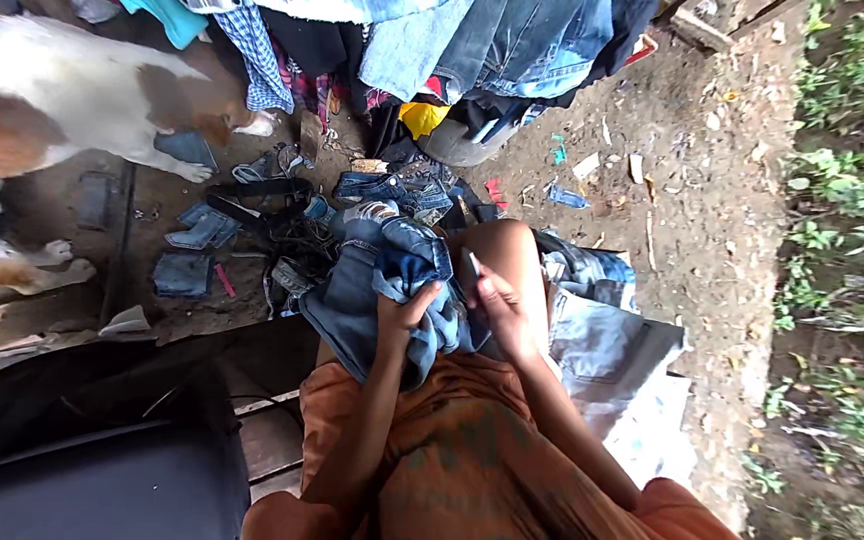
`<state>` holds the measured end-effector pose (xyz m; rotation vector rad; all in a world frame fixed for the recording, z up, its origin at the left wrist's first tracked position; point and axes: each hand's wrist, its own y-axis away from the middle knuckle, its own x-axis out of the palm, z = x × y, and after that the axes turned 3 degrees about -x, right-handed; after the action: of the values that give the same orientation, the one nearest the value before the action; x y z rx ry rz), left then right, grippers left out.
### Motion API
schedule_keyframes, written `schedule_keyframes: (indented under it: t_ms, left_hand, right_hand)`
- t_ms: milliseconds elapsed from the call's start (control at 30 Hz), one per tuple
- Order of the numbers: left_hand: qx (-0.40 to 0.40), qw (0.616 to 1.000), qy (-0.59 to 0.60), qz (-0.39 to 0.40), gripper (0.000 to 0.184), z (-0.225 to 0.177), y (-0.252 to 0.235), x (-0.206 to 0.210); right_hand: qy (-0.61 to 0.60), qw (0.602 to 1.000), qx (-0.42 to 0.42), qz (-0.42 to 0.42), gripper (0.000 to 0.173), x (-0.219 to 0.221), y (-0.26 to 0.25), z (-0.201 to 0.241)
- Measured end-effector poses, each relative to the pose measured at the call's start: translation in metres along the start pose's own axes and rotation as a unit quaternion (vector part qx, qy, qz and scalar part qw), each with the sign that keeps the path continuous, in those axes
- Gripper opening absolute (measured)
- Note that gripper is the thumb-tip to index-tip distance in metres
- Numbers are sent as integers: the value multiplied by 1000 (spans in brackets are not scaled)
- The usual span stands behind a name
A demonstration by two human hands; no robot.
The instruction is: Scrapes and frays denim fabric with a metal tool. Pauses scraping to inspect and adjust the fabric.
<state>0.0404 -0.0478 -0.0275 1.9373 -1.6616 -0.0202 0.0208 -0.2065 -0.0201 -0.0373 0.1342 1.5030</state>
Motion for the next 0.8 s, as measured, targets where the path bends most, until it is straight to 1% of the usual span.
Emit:
schedule_keyframes:
  t_ms: [33,100,167,233,300,367,467,533,600,633,667,700,733,767,800]
  left_hand:
    - [13,1000,-4,-9,30,-1,1,2]
    - [34,999,-10,-25,28,1,3,4]
    - [41,999,-15,-24,27,0,5,5]
    - [42,999,-21,-23,27,-4,7,8]
    - [37,998,-26,-33,25,-9,10,10]
    - [30,999,-12,-42,26,-11,10,11]
    - [16,999,30,-41,26,-7,10,10]
    - [-1,999,38,-34,22,-5,10,11]
    - [-20,999,29,-23,22,-4,7,12]
    - [-22,999,20,-18,22,-1,5,12]
    - [-21,1000,16,-15,22,1,3,12]
    - [-23,999,18,-16,22,2,3,13]
    - [-23,999,22,-20,23,2,4,13]
    - [-21,999,26,-25,24,1,5,13]
    - [-21,999,24,-28,28,0,6,14]
  right_hand:
    - [9,1000,-5,2,39,-6,-1,6]
    - [60,996,-52,32,39,-14,0,18]
    - [144,983,-82,74,41,-14,6,34]
    - [232,965,-81,92,44,-4,13,44]
    - [311,942,-88,90,45,9,17,42]
    - [371,921,-99,72,44,16,16,31]
    - [390,914,-101,52,46,19,12,15]
    - [369,924,-93,36,44,20,10,7]
    - [291,954,-54,37,41,19,5,0]
    - [227,973,-24,40,40,18,3,-2]
    - [139,989,19,46,39,16,0,0]
    - [44,995,75,44,37,15,-2,5]
    - [-29,989,140,38,36,13,-5,12]
    - [-74,977,193,52,37,9,-7,22]
    - [-81,973,209,61,40,4,-8,30]
